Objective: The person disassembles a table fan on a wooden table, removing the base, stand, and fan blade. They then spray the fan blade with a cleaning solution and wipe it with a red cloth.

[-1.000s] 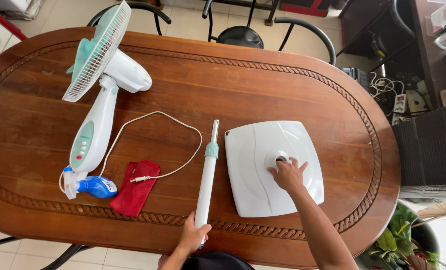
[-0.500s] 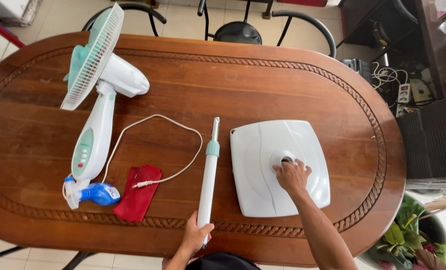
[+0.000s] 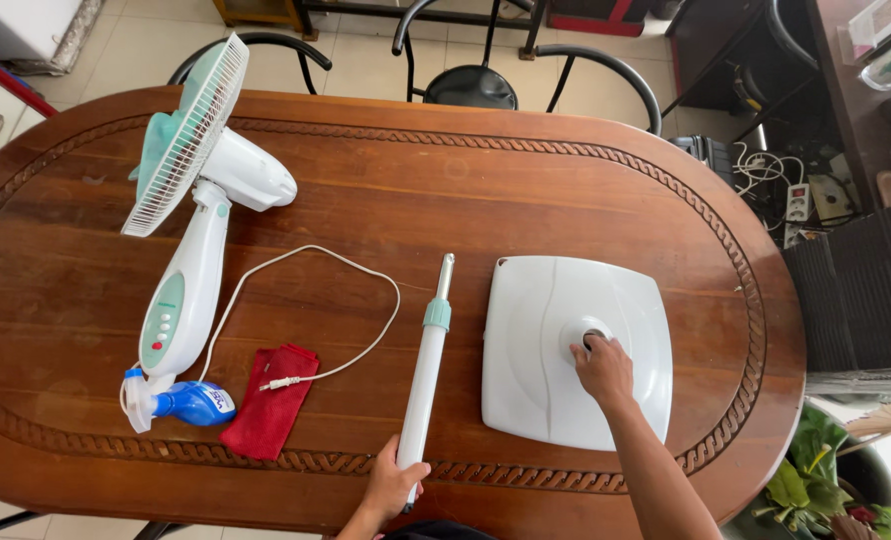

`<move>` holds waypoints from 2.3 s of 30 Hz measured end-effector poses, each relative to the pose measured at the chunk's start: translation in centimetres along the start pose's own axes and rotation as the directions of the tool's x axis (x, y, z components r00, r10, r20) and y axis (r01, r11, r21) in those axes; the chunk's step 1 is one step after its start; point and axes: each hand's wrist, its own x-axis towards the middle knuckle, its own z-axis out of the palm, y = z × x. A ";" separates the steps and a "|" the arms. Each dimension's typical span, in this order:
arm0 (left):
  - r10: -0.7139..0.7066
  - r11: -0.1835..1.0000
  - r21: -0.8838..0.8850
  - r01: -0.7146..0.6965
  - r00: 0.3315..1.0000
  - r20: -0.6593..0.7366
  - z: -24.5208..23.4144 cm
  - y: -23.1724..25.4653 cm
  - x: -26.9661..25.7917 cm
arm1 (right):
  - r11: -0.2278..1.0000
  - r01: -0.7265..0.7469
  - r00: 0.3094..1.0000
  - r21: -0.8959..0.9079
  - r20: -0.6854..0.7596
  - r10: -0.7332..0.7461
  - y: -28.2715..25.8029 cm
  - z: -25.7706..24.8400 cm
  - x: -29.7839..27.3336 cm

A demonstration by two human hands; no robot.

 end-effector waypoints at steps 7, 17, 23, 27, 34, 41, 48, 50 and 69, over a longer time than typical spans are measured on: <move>0.024 0.998 0.063 -0.029 0.996 0.083 -0.2 -0.7 -0.6 | 0.909 0.391 0.850 0.143 -0.436 -0.297 -4.9 1.8 -7.0; 0.016 1.000 0.000 -0.017 0.979 0.205 0.0 -5.0 -1.1 | 0.724 0.132 0.945 0.677 0.135 -0.299 -13.8 5.8 -20.3; 0.120 0.990 0.046 -0.135 0.964 0.235 -0.3 -7.1 -1.2 | 0.739 0.008 0.904 0.674 0.312 -0.293 -13.3 8.2 -23.2; 0.098 0.994 0.014 -0.108 0.947 0.307 -1.4 -6.2 -1.9 | 0.744 -0.128 0.881 0.656 0.419 -0.218 -13.7 9.6 -23.5; 0.104 0.982 0.103 -0.159 0.907 0.407 -3.4 -4.4 -3.2 | 0.675 -0.278 0.837 0.683 0.518 -0.179 -15.7 10.5 -23.3; 0.171 0.951 0.140 -0.277 0.844 0.509 -7.5 -6.0 -2.0 | 0.697 -0.187 0.879 0.693 0.435 -0.196 -19.7 10.9 -23.4; 0.068 0.980 0.106 -0.171 0.778 0.625 -9.8 -5.3 -1.1 | 0.610 -0.251 0.917 0.752 0.386 -0.098 -23.0 12.2 -23.7; 0.011 0.984 0.132 -0.117 0.787 0.617 -11.0 -4.7 -1.1 | 0.598 -0.248 0.929 0.763 0.363 -0.078 -23.9 12.4 -23.5; 0.029 0.996 -0.088 -0.016 0.988 0.151 -19.0 1.1 1.6 | 0.841 -0.007 0.840 0.540 0.459 -0.288 -24.8 10.2 -27.2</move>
